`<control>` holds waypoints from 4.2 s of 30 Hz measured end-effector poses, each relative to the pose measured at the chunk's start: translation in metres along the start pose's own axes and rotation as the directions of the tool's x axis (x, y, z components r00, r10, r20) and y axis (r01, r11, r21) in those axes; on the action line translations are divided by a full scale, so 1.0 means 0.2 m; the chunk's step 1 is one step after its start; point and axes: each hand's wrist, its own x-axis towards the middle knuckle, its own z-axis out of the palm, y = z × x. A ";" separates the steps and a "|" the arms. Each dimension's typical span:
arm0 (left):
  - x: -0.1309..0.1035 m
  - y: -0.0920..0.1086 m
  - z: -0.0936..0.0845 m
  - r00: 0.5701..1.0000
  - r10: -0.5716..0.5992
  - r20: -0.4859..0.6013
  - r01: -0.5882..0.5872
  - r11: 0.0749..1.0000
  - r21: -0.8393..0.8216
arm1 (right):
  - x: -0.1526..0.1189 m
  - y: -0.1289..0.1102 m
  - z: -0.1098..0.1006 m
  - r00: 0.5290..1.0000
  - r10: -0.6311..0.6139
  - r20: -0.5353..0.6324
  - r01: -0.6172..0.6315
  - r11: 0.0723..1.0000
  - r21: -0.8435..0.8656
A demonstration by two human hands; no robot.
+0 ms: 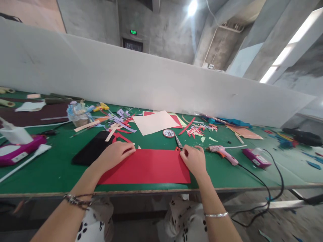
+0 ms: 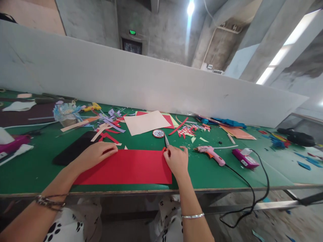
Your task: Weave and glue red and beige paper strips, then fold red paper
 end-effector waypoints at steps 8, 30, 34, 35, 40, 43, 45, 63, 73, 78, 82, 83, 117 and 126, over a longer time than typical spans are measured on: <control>0.01 -0.03 0.05 0.997 0.078 -0.010 -0.076 0.991 0.108 | -0.02 -0.10 -0.03 0.977 -0.020 -0.211 0.017 1.000 -0.017; 0.09 0.33 0.25 0.922 0.371 -0.113 -0.321 0.893 0.315 | -0.08 -0.40 0.03 0.964 -0.250 0.087 0.226 0.948 0.222; 0.09 0.30 0.24 0.907 0.378 -0.185 -0.306 0.894 0.328 | -0.07 -0.38 0.01 0.970 -0.237 0.060 0.214 0.942 0.260; 0.10 0.28 0.23 0.908 0.371 -0.196 -0.293 0.895 0.335 | -0.06 -0.37 0.01 0.974 -0.222 0.047 0.203 0.945 0.256; 0.08 0.19 0.15 0.943 0.280 -0.180 -0.203 0.912 0.356 | -0.04 -0.29 -0.02 0.988 -0.154 0.013 0.147 0.962 0.228; 0.05 0.13 0.11 0.962 0.234 -0.138 -0.177 0.925 0.336 | -0.03 -0.24 -0.04 0.991 -0.134 0.017 0.126 0.961 0.245; 0.03 0.08 0.08 0.973 0.203 -0.109 -0.157 0.931 0.329 | -0.03 -0.21 -0.04 0.992 -0.124 0.017 0.116 0.963 0.244; -0.09 0.10 -0.04 0.899 0.185 -0.397 -0.059 0.949 0.309 | -0.02 -0.20 -0.04 0.974 -0.219 -0.050 0.225 0.943 0.247; -0.07 0.24 0.07 0.985 0.113 -0.132 -0.065 0.944 0.323 | -0.03 -0.26 -0.02 0.954 -0.278 -0.113 0.295 0.935 0.195; -0.05 0.27 0.09 0.984 0.125 -0.127 -0.084 0.955 0.285 | -0.03 -0.27 -0.04 0.956 -0.281 -0.084 0.292 0.928 0.229; -0.05 0.31 0.11 0.979 0.182 -0.095 -0.153 0.954 0.256 | -0.05 -0.32 -0.03 0.937 -0.336 -0.092 0.348 0.907 0.235; -0.05 0.32 0.11 0.977 0.197 -0.083 -0.171 0.952 0.254 | -0.05 -0.34 -0.02 0.924 -0.372 -0.083 0.381 0.896 0.226; -0.08 -0.06 -0.08 0.970 0.192 -0.152 -0.158 0.965 0.207 | -0.04 0.08 -0.01 0.963 -0.242 -0.121 0.253 0.964 0.081; -0.06 0.03 -0.05 0.956 0.254 -0.150 -0.218 0.951 0.221 | -0.06 -0.18 -0.05 0.946 -0.268 -0.182 0.301 0.935 0.190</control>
